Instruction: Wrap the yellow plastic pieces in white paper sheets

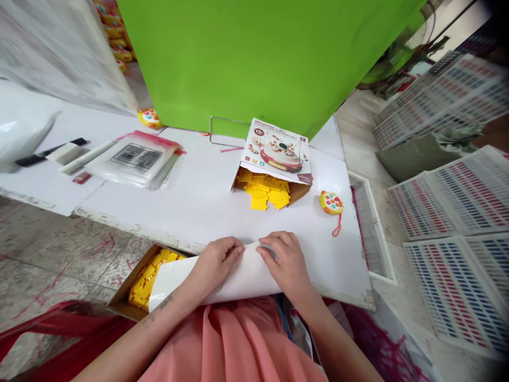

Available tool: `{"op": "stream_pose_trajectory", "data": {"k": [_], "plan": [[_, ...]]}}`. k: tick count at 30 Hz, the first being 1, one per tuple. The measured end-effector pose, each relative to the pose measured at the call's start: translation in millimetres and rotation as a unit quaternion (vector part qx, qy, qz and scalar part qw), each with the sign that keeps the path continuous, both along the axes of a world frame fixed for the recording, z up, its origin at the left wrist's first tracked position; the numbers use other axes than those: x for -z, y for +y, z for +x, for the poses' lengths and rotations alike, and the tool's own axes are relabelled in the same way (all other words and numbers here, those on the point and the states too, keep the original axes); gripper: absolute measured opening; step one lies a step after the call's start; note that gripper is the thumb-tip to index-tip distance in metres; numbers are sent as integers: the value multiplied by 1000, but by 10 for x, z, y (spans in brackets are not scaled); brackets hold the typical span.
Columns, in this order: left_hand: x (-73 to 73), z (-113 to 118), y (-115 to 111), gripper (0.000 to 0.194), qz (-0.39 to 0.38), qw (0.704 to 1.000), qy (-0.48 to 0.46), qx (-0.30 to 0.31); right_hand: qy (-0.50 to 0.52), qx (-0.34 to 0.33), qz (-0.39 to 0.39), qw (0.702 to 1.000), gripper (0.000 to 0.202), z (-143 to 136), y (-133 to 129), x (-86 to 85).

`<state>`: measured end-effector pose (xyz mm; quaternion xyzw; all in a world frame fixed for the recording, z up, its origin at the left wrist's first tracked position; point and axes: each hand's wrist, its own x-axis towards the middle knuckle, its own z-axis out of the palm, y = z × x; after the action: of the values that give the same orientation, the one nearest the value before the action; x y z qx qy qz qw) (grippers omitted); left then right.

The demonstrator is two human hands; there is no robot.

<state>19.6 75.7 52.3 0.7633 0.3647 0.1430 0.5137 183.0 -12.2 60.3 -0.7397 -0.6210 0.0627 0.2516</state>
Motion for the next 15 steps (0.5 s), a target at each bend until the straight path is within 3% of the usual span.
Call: {"op": "stream_pose_trajectory", "data": {"k": [6, 10, 15], "plan": [[49, 9, 9, 24, 22, 999, 30, 7, 28, -28, -12, 999, 11, -60, 9, -28], [76, 3, 29, 24, 26, 999, 41, 10, 74, -25, 1, 997, 7, 81, 103, 15], [109, -10, 24, 22, 13, 999, 35, 3, -33, -52, 10, 998, 20, 356, 436, 164]]}}
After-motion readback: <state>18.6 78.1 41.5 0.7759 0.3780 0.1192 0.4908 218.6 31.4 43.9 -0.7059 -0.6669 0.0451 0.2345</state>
